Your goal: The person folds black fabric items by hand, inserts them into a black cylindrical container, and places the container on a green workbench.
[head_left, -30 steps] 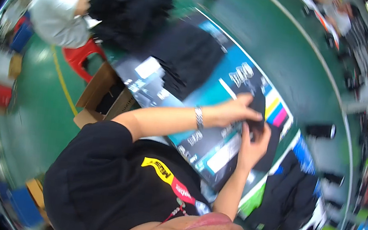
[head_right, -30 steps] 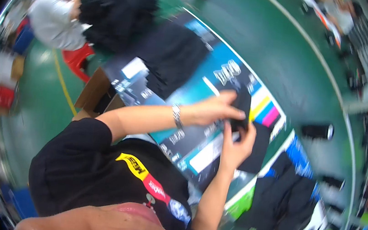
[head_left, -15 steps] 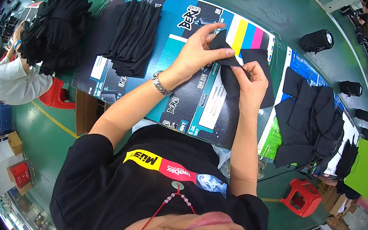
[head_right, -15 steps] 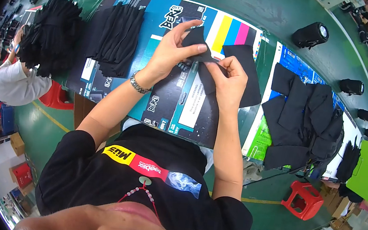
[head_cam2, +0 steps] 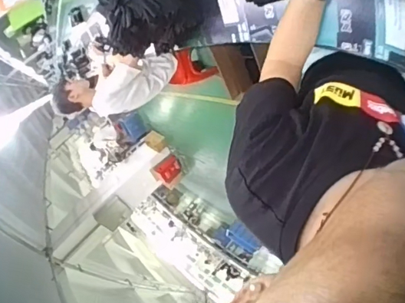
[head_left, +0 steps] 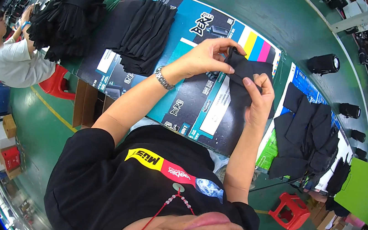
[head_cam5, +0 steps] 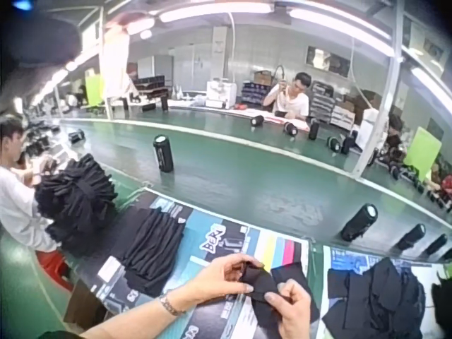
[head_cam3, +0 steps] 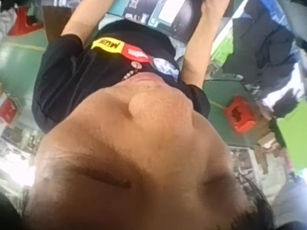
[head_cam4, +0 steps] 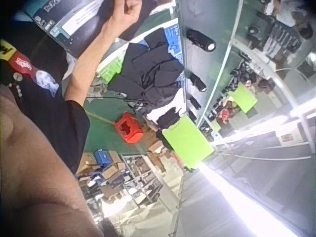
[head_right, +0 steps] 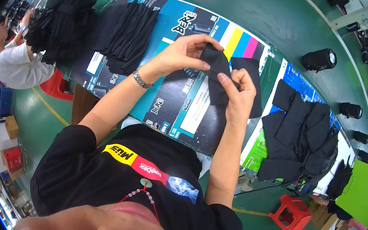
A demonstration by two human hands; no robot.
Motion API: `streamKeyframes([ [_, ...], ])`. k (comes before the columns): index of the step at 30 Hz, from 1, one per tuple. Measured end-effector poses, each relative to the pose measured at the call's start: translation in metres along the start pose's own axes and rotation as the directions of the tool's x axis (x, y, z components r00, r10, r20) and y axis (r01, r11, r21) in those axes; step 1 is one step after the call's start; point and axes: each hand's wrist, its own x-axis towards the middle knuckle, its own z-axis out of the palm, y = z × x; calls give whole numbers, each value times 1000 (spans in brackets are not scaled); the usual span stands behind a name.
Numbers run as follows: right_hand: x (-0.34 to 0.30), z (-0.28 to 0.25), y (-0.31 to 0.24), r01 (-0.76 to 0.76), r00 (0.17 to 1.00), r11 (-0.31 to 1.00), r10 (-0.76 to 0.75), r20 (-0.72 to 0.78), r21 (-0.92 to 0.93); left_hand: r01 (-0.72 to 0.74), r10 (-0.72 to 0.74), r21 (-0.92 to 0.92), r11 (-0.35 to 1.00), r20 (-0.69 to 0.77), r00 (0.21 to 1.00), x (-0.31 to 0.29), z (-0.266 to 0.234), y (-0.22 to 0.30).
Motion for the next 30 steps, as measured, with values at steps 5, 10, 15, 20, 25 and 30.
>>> streamKeyframes([
  [5,-1,4,8,178,982,970,-186,-36,-165,-160,161,597,786,51,986,-3,4,-4],
  [10,-2,5,9,218,964,890,-261,-56,-400,-106,216,610,785,-109,970,-3,8,-9],
  [15,4,4,17,231,897,686,-425,-123,-690,-120,112,-14,993,-257,960,0,11,-5],
  [20,15,-16,18,20,769,692,-472,-431,-722,46,-116,-551,833,-93,989,-7,21,-6],
  [25,14,-23,16,52,921,972,42,-387,229,267,-258,-553,789,96,961,-9,32,-30],
  [30,10,-23,11,-147,979,829,200,-40,539,218,-280,-463,859,-69,957,-5,34,-20],
])
